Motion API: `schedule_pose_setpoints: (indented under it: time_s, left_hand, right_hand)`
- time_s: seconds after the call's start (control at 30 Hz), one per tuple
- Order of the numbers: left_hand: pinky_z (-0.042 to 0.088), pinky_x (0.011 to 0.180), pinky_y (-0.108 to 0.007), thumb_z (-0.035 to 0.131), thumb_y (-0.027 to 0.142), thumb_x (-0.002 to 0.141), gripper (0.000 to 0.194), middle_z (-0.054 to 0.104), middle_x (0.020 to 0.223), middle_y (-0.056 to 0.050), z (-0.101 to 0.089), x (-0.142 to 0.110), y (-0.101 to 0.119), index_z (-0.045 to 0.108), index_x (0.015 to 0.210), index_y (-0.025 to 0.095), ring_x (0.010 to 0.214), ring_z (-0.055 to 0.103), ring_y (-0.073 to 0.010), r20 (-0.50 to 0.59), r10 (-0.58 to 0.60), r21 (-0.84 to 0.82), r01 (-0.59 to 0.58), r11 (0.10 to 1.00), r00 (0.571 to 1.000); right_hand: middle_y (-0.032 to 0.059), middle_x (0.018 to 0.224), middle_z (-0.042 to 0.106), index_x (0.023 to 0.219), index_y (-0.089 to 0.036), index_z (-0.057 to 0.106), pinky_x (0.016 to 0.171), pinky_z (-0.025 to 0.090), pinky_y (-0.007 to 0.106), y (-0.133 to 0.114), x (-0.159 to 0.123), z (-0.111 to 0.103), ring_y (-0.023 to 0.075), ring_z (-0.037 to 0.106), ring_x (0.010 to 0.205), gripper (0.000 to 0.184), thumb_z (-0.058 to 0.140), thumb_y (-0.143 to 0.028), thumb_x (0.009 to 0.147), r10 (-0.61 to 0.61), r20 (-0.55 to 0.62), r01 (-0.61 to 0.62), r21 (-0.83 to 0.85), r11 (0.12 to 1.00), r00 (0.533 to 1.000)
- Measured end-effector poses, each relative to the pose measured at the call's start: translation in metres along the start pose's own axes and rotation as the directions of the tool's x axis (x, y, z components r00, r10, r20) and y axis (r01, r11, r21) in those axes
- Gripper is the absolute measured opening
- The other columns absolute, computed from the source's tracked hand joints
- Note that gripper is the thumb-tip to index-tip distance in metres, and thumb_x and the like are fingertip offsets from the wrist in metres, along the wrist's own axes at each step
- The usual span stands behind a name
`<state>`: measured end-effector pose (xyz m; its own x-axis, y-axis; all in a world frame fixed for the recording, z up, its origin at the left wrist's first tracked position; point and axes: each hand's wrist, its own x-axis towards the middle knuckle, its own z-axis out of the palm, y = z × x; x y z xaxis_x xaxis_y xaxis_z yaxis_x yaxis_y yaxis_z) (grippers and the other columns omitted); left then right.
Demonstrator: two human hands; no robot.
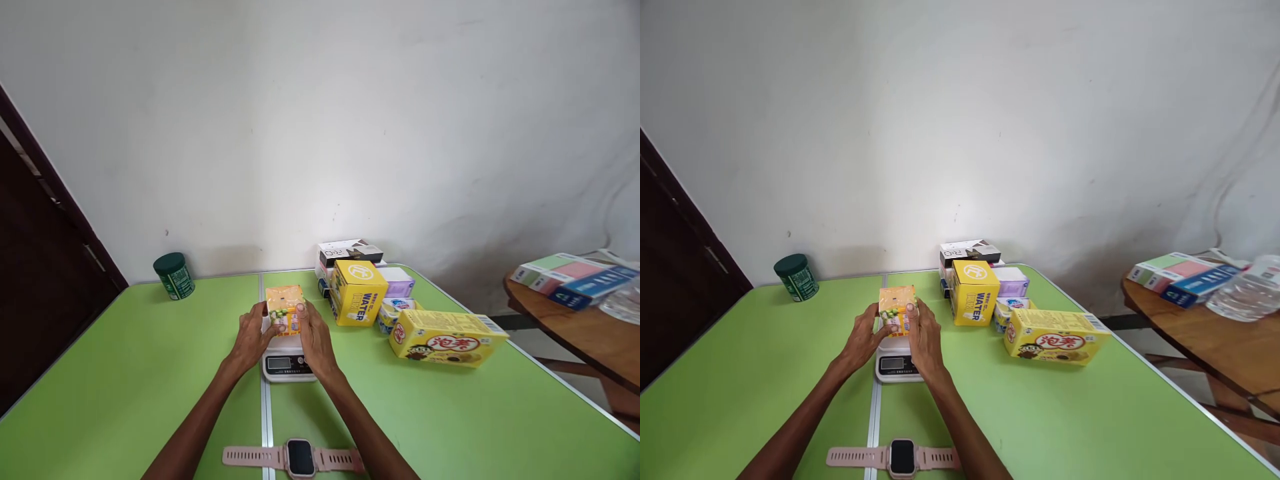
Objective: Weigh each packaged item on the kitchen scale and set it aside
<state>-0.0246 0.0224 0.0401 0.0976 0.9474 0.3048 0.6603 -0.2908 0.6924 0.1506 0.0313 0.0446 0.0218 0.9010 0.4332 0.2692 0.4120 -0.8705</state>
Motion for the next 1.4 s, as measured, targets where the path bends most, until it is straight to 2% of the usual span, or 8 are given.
schedule_pose_setpoints:
  time_s: [0.33,0.43,0.53,0.7,0.9,1.03,1.23,1.4]
  left_hand:
    - [0.038,0.114,-0.055,0.060,0.052,0.096,0.045,0.071,0.126,-0.011,-0.001,0.001,-0.012,0.058,0.130,0.022,0.123,0.064,-0.0318,0.022,-0.039,0.004,0.039,0.999,0.999]
    - [0.036,0.118,-0.058,0.077,0.055,0.083,0.072,0.064,0.141,-0.016,-0.005,-0.003,-0.016,0.053,0.142,0.021,0.135,0.058,-0.0359,0.050,-0.088,-0.075,0.092,0.993,0.995]
    - [0.041,0.118,-0.056,0.085,0.062,0.072,0.100,0.055,0.153,-0.020,-0.001,-0.014,-0.028,0.043,0.153,0.020,0.142,0.053,-0.0374,0.023,-0.205,-0.301,0.202,0.932,0.979]
    - [0.050,0.113,-0.050,0.050,0.079,0.092,0.078,0.067,0.136,-0.021,0.023,-0.030,-0.055,0.057,0.135,0.015,0.127,0.067,-0.0313,-0.132,-0.423,-0.697,0.220,0.683,0.896]
    - [0.053,0.111,-0.052,0.056,0.081,0.087,0.075,0.073,0.124,-0.020,0.031,-0.028,-0.061,0.064,0.120,0.014,0.116,0.072,-0.0312,-0.175,-0.464,-0.725,0.205,0.657,0.868]
    - [0.052,0.112,-0.052,0.055,0.080,0.089,0.074,0.072,0.124,-0.019,0.029,-0.032,-0.058,0.063,0.122,0.015,0.116,0.072,-0.0304,-0.171,-0.434,-0.694,0.205,0.691,0.884]
    - [0.046,0.115,-0.054,0.050,0.068,0.099,0.065,0.060,0.146,-0.019,0.028,-0.043,-0.048,0.051,0.143,0.019,0.134,0.060,-0.0314,-0.237,-0.321,-0.488,0.174,0.855,0.917]
    - [0.037,0.123,-0.055,0.077,0.054,0.084,0.091,0.044,0.162,-0.018,0.012,-0.022,-0.030,0.036,0.158,0.022,0.151,0.043,-0.0346,-0.201,-0.138,-0.269,0.081,0.960,0.970]
  right_hand:
    - [0.0128,0.105,0.073,0.101,-0.021,0.071,0.098,0.048,0.046,0.020,0.003,0.005,0.0296,0.064,0.103,0.064,0.026,-0.066,0.106,0.021,0.064,-0.016,-0.085,0.996,0.998]
    - [0.0166,0.125,0.073,0.114,-0.020,0.074,0.112,0.043,0.051,0.036,0.003,0.000,0.0331,0.060,0.125,0.073,0.030,-0.077,0.100,0.092,0.002,-0.092,-0.025,0.995,0.996]
    - [0.0180,0.148,0.062,0.134,-0.016,0.069,0.123,0.032,0.053,0.059,0.002,-0.009,0.0342,0.049,0.144,0.091,0.030,-0.087,0.092,0.227,-0.132,-0.222,0.053,0.974,0.965]
    - [0.0203,0.147,0.062,0.137,-0.012,0.067,0.121,0.036,0.051,0.087,-0.005,-0.018,0.0340,0.054,0.140,0.096,0.027,-0.087,0.091,0.332,-0.178,-0.322,0.080,0.943,0.926]
    - [0.0190,0.138,0.068,0.128,-0.015,0.071,0.118,0.039,0.052,0.093,-0.007,-0.015,0.0331,0.058,0.132,0.086,0.029,-0.082,0.094,0.279,-0.227,-0.279,0.030,0.960,0.933]
    - [0.0204,0.138,0.068,0.126,-0.013,0.071,0.117,0.039,0.051,0.091,-0.009,-0.016,0.0331,0.058,0.131,0.085,0.029,-0.081,0.095,0.273,-0.218,-0.275,0.020,0.961,0.937]
    - [0.0238,0.151,0.058,0.139,-0.011,0.062,0.120,0.036,0.054,0.079,-0.011,-0.021,0.0339,0.053,0.140,0.084,0.034,-0.078,0.096,0.265,-0.152,-0.259,0.062,0.964,0.952]
    - [0.0167,0.163,0.047,0.156,-0.024,0.047,0.120,0.041,0.052,0.049,0.013,-0.024,0.0328,0.050,0.146,0.096,0.081,-0.061,0.075,0.113,0.159,-0.130,0.102,0.986,0.981]
